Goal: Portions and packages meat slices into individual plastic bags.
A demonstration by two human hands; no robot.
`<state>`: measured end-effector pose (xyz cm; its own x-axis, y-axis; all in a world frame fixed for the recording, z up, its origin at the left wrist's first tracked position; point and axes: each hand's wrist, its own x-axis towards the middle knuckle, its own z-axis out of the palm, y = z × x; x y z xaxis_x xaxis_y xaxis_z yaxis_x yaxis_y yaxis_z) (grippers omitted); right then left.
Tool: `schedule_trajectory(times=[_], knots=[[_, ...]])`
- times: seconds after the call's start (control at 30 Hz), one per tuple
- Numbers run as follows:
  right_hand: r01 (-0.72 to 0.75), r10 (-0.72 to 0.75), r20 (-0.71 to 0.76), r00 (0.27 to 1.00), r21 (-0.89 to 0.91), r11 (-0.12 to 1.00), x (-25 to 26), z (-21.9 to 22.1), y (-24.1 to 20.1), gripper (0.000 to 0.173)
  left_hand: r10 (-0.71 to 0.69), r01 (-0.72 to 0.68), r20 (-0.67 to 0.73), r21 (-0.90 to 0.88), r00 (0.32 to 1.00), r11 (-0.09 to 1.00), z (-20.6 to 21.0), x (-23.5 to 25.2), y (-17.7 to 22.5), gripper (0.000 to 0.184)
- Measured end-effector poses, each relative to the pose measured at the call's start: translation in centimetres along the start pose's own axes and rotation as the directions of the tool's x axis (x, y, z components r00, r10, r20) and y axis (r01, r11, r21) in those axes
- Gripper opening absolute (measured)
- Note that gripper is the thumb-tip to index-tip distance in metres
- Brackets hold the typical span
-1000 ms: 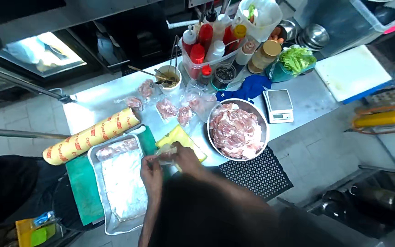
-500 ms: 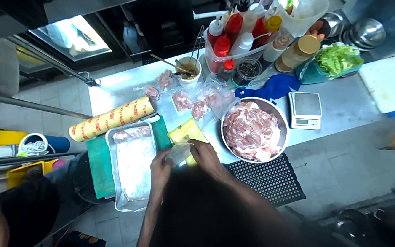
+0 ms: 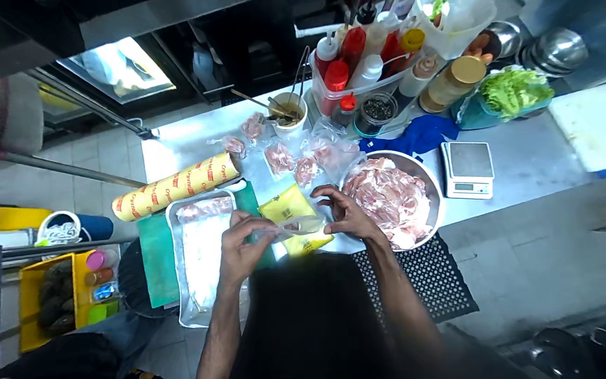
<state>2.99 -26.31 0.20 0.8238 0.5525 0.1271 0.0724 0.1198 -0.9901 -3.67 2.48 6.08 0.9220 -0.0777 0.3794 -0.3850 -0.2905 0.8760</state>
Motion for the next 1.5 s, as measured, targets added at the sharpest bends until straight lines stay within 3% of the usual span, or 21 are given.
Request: schedule_trajectory(times=[0.07, 0.1, 0.2, 0.27, 0.33, 0.37, 0.43, 0.5, 0.6, 0.67, 0.77, 0.8, 0.9, 1.0, 1.07, 1.17, 1.23, 1.3, 1.37, 1.43, 1.5], knots=[[0.016, -0.005, 0.102, 0.995, -0.113, 0.993, 1.0, 1.1, 0.5, 0.094, 0.094, -0.081, 0.087, -0.14, 0.992, 0.987, -0.5, 2.4, 1.3, 0.009], [0.02, -0.001, 0.157, 0.988, -0.117, 0.993, 1.6, 2.2, 0.8, 0.092, 0.129, -0.103, 0.104, -0.226, 0.986, 0.969, -0.6, 3.4, 1.8, 0.009], [0.022, -0.019, 0.07, 0.997, -0.045, 0.999, 2.7, 5.5, 0.5, 0.045, 0.105, -0.106, -0.025, -0.413, 0.994, 0.905, -0.7, 5.4, 2.7, 0.014], [-0.021, 0.02, -0.027, 0.999, -0.028, 0.999, 3.0, 6.0, -0.8, 0.032, 0.063, -0.08, -0.054, -0.431, 0.997, 0.899, -1.3, 5.4, 2.2, 0.046], [-0.043, 0.04, -0.089, 0.995, -0.03, 0.999, 3.4, 5.8, -2.2, 0.03, -0.01, 0.031, 0.056, -0.402, 0.998, 0.915, -1.5, 4.5, 0.7, 0.096], [-0.05, 0.047, -0.099, 0.994, -0.035, 0.998, 3.5, 5.7, -2.9, 0.03, -0.089, 0.124, 0.106, -0.395, 0.99, 0.91, -1.0, 3.7, -0.2, 0.107], [-0.034, 0.031, -0.057, 0.998, -0.055, 0.998, 3.7, 5.5, -4.3, 0.031, -0.291, 0.295, 0.073, -0.402, 0.954, 0.867, 1.0, 1.9, -1.5, 0.1], [0.002, -0.008, -0.053, 0.999, -0.116, 0.993, 4.0, 5.4, -4.9, 0.026, -0.381, 0.317, -0.031, -0.498, 0.924, 0.807, 2.8, 0.9, -2.6, 0.094], [-0.021, -0.017, -0.187, 0.982, -0.201, 0.979, 3.8, 5.6, -5.2, 0.042, -0.368, 0.181, -0.194, -0.612, 0.909, 0.77, 4.6, 0.5, -3.4, 0.079], [-0.03, -0.013, -0.263, 0.965, -0.158, 0.987, 3.6, 6.0, -5.5, 0.041, -0.317, 0.07, -0.241, -0.686, 0.917, 0.724, 5.5, 0.2, -3.7, 0.062], [0.035, -0.071, -0.32, 0.945, -0.115, 0.993, 3.1, 7.1, -6.1, 0.031, -0.255, 0.027, -0.157, -0.802, 0.954, 0.596, 6.6, -0.8, -4.3, 0.033], [0.067, -0.111, -0.324, 0.94, -0.144, 0.987, 3.0, 7.3, -6.3, 0.029, -0.229, 0.045, -0.104, -0.824, 0.968, 0.564, 6.7, -0.9, -4.6, 0.04], [0.142, -0.198, -0.261, 0.945, -0.216, 0.966, 3.1, 6.9, -7.5, 0.026, -0.097, 0.106, 0.058, -0.77, 0.994, 0.629, 5.9, -0.2, -4.9, 0.077], [0.155, -0.216, -0.238, 0.947, -0.248, 0.956, 3.6, 6.4, -8.1, 0.028, -0.135, 0.076, -0.017, -0.757, 0.991, 0.649, 5.6, -0.1, -4.0, 0.066], [0.212, -0.279, -0.348, 0.895, -0.218, 0.953, 4.3, 6.4, -7.4, 0.036, -0.207, 0.036, -0.139, -0.745, 0.968, 0.666, 6.0, 0.3, -2.7, 0.061], [0.415, -0.42, -0.586, 0.693, -0.153, 0.897, 5.5, 6.9, -5.2, 0.036, -0.276, 0.067, -0.185, -0.706, 0.943, 0.705, 6.4, 1.3, -0.2, 0.053], [0.517, -0.451, -0.699, 0.556, -0.134, 0.845, 6.2, 7.2, -4.7, 0.031, -0.334, 0.104, -0.232, -0.66, 0.914, 0.744, 6.6, 1.7, 1.2, 0.06], [0.56, -0.445, -0.758, 0.477, -0.128, 0.818, 6.8, 7.5, -4.6, 0.028, -0.376, 0.167, -0.251, -0.589, 0.892, 0.791, 6.4, 1.8, 2.1, 0.076], [0.542, -0.397, -0.748, 0.533, -0.059, 0.839, 7.0, 7.4, -4.3, 0.037, -0.36, 0.195, -0.248, -0.51, 0.899, 0.838, 6.0, 1.8, 2.7, 0.086], [0.398, -0.27, -0.612, 0.743, 0.08, 0.914, 6.8, 6.5, -4.2, 0.064, -0.278, 0.151, -0.232, -0.447, 0.932, 0.881, 5.1, 2.0, 3.0, 0.083], [0.177, -0.117, -0.313, 0.943, 0.171, 0.969, 6.4, 4.9, -4.1, 0.082, -0.2, 0.118, -0.189, -0.375, 0.961, 0.92, 3.7, 2.2, 2.9, 0.081]])
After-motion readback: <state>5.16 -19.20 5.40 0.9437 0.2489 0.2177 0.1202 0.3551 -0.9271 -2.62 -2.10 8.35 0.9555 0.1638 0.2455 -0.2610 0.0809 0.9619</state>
